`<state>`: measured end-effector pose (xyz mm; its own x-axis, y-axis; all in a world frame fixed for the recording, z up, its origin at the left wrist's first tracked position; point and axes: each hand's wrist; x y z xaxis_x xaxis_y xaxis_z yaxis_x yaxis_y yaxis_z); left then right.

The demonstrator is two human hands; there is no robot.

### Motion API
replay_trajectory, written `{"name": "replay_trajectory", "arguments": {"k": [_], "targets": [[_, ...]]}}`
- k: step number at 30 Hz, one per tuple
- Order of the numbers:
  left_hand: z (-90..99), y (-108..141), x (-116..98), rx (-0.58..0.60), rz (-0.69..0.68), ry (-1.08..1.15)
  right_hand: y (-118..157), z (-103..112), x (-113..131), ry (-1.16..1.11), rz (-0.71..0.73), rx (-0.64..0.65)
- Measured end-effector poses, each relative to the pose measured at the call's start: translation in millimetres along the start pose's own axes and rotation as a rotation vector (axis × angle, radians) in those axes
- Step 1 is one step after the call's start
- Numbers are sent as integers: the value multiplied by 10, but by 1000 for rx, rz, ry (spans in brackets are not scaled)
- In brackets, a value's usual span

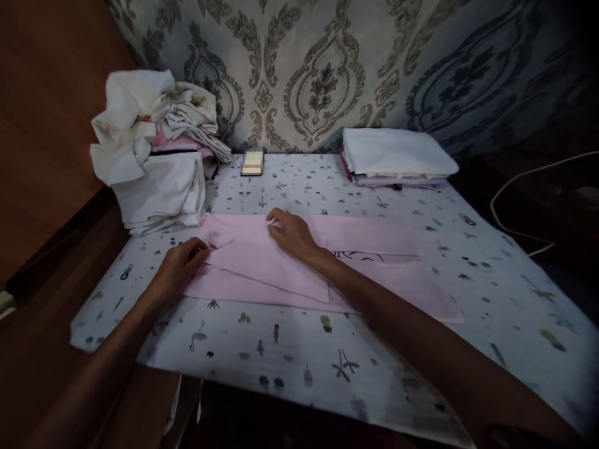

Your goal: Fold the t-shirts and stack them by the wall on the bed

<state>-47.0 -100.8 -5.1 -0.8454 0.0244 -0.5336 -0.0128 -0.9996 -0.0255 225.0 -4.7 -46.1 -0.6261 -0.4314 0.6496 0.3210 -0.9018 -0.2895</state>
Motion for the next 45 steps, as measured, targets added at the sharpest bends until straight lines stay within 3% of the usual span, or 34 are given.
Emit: {"name": "replay_trajectory", "arguments": {"k": [4, 7, 10, 12, 15, 18, 21, 25, 28, 32, 37, 40, 45], "targets": [[-42, -8, -14, -118, -35, -247, 8, -17, -30, 83, 48, -21], [-117, -43, -50, -235, -236, -324, 41, 43, -6, 65, 102, -70], [-243, -80, -41, -161, -510, -322, 190, 132, 39, 65, 193, -81], [-336, -89, 23, -51, -603, -370, 356, 184, 45, 103, 293, -3], [-441, -79, 168, 22, -583, -457, 616, 254, 0, 162, 383, 126], [-474, -68, 206, -12, -541, -510, 796, 347, -64, 175, 351, 95], [-456, -71, -23, -5, -559, -507, 904, 472, -114, 155, 303, 14], [-482, -162, -604, 145, -644, -384, 1021, 656, -211, 76, 168, -116], [-618, -331, -976, 187, -727, -260, 1094, 769, -316, 5, 51, -194], [-860, -639, -1269, 172, -776, -142, 1158, 819, -414, -29, -17, -260], [-1019, -1119, -1437, 97, -692, -190, 1193, 771, -359, 96, 139, -226], [-1075, -1387, -1452, 145, -713, -219, 1219, 748, -279, 177, 278, -164], [-1150, -1549, -1452, 184, -719, -227, 1280, 754, -162, 173, 493, -11]]}}
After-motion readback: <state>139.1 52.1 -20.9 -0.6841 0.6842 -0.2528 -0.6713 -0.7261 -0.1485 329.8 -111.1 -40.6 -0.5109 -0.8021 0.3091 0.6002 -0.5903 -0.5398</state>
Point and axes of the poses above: each hand's wrist, its own y-axis away from the middle knuckle, its own z-axis out of the back of the hand, x = y × z, and after that the axes turned 2 degrees about -x, right-handed
